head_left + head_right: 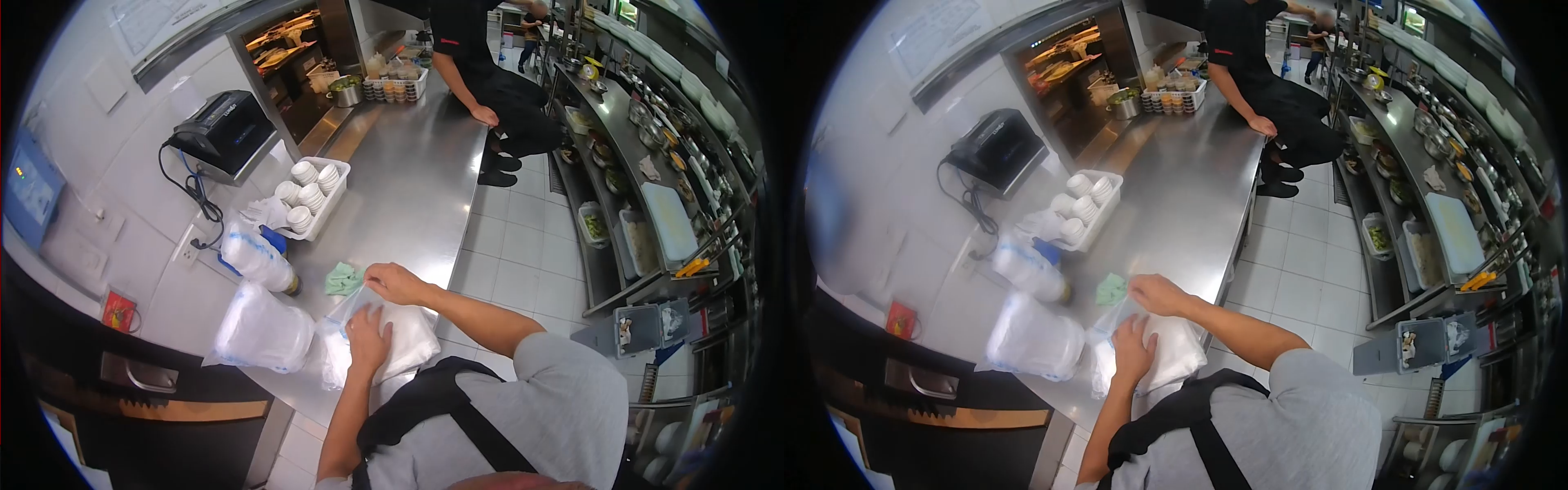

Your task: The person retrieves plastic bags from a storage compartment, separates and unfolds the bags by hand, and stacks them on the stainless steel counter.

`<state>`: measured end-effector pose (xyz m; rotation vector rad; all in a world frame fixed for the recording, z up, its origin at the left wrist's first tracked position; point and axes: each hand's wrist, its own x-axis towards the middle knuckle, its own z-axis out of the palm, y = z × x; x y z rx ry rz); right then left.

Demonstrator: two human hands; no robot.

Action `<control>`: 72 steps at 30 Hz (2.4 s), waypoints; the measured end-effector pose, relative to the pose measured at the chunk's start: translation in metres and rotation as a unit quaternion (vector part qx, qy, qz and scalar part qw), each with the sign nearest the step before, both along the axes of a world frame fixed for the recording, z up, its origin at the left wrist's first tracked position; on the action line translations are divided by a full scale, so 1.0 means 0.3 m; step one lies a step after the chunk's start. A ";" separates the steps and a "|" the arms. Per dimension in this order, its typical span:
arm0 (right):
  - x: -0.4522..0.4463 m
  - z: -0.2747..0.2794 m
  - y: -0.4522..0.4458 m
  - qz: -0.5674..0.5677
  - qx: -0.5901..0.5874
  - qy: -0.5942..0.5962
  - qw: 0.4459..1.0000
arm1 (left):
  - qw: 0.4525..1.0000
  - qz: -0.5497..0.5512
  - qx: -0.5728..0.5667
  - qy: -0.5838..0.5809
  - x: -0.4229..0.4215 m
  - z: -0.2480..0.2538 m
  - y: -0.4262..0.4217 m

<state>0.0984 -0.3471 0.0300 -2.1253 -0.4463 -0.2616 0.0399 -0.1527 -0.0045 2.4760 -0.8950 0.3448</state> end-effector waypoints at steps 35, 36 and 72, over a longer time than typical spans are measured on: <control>0.009 0.543 0.208 0.197 0.236 0.079 0.948 | 0.936 0.202 -0.251 -0.140 -0.278 0.714 0.404; 0.000 0.553 0.234 0.215 0.219 0.096 0.947 | 0.943 0.201 -0.218 -0.154 -0.244 0.762 0.337; -0.037 0.264 0.308 0.363 0.410 0.324 0.771 | 0.747 -0.088 -0.596 0.280 -0.144 0.470 0.507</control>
